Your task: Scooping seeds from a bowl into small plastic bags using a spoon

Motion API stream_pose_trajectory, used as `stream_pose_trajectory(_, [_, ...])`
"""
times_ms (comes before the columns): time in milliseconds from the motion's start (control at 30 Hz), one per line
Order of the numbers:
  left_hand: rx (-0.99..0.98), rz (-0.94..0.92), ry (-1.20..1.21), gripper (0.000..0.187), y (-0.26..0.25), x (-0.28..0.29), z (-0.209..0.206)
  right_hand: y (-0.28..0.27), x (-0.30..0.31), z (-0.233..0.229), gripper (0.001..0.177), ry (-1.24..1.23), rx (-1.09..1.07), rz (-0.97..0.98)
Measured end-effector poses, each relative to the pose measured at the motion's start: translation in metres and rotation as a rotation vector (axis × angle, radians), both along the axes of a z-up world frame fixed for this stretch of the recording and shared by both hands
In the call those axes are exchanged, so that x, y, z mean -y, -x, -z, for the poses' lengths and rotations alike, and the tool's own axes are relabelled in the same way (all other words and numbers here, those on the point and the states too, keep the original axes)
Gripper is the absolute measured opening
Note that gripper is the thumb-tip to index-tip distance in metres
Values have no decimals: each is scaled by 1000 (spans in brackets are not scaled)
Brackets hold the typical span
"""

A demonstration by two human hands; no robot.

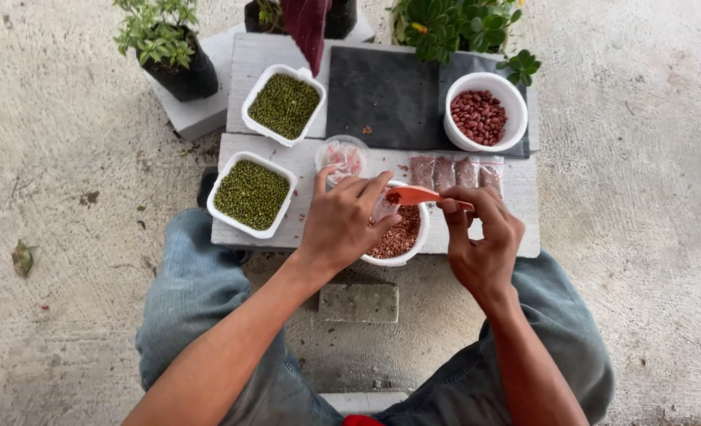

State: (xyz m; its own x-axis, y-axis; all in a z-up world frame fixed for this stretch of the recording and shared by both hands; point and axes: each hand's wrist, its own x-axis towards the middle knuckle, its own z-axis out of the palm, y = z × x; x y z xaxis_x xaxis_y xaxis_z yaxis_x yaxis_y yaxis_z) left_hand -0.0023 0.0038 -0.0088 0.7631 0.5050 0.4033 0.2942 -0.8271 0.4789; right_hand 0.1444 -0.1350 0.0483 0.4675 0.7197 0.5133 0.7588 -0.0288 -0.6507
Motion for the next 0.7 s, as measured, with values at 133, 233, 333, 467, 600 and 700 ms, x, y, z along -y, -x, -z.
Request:
stream_pose_trajectory(133, [7, -30, -18, 57, -5, -3, 11, -5, 0, 5, 10, 24, -13, -29])
stream_pose_trajectory(233, [-8, -21, -6, 62, -3, -4, 12, -9, 2, 12, 14, 35, -34, 3])
stream_pose_trajectory(333, [-28, -9, 55, 57, -3, -9, 6, -10, 2, 8, 16, 29, -121, 96])
stream_pose_trajectory(467, [0, 21, 78, 55, 0, -12, -12, -19, 2, 28, 19, 152, -260, 145])
stream_pose_trajectory(600, [33, -2, 59, 56, 5, -20, -21, -11, 0, 53, 20, 266, -360, 102])
stream_pose_trajectory(700, [78, -36, 36, 63, 9, -23, -22, 8, -6, 47, 27, 361, -400, 44])
